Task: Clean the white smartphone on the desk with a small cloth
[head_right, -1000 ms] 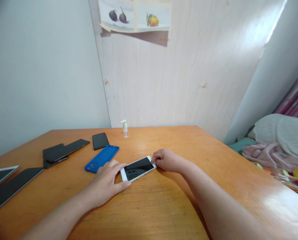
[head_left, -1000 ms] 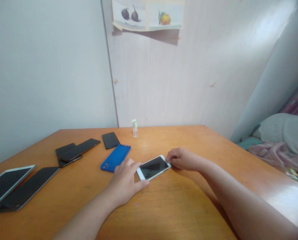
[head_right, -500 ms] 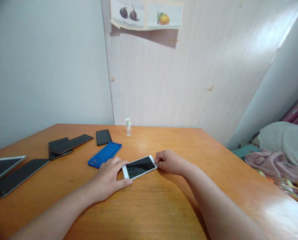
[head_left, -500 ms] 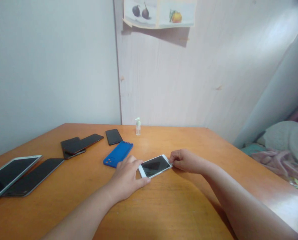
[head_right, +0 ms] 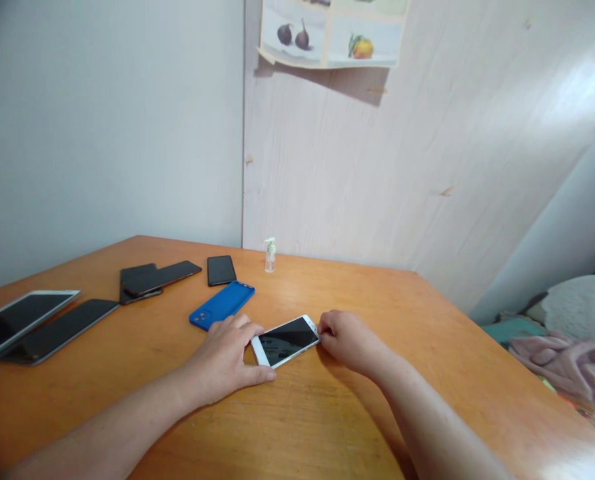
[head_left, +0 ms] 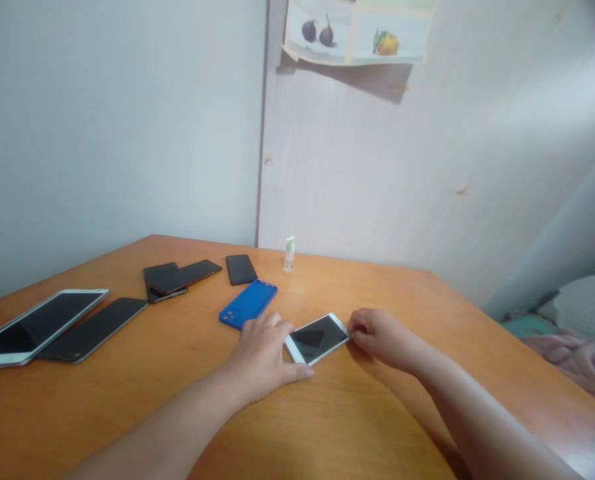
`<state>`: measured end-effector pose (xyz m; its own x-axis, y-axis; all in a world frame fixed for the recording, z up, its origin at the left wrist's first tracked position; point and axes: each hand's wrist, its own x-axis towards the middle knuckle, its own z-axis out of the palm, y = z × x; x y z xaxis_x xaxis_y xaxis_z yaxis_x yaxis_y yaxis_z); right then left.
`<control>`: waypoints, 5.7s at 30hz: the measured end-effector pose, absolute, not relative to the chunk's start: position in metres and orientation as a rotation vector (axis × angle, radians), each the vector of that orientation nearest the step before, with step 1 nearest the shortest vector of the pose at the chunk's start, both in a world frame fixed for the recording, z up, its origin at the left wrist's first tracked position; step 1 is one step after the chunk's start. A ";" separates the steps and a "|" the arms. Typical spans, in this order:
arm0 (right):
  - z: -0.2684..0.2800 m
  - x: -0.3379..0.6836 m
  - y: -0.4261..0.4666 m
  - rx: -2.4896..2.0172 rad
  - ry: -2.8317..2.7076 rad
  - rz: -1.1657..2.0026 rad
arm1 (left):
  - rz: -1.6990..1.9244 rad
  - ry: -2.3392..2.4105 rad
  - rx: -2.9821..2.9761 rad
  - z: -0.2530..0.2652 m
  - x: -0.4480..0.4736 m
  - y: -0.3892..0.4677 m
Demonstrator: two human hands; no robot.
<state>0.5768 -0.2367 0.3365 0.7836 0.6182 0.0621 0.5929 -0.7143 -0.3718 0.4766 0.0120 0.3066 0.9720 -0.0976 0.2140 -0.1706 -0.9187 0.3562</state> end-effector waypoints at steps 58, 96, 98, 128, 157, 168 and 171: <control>0.331 0.517 -0.201 -2.663 -1.390 -0.051 | 0.296 -0.189 2.711 0.308 0.465 0.005; 0.320 0.541 -0.198 -2.663 -1.329 -0.033 | 0.330 -0.212 2.697 0.306 0.462 -0.006; 0.326 0.527 -0.193 -2.524 -1.482 -0.009 | 0.357 -0.233 2.683 0.304 0.462 -0.008; 0.334 0.542 -0.181 -1.247 -0.443 0.567 | 0.776 -0.550 2.367 0.334 0.452 -0.007; 0.327 0.564 -0.218 -2.261 -1.081 0.279 | 0.568 -0.131 2.581 0.341 0.464 0.035; 0.326 0.572 -0.223 -2.331 -1.049 0.482 | 0.299 -0.375 3.135 0.358 0.477 0.033; 0.326 0.572 -0.224 -2.303 -1.034 0.487 | 0.219 -0.390 3.054 0.343 0.481 0.024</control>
<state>0.5718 -0.2239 0.3262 0.6363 0.7656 -0.0950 0.5611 -0.5438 -0.6241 0.4809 0.0236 0.3425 0.9580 -0.2460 0.1475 -0.2538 -0.9666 0.0364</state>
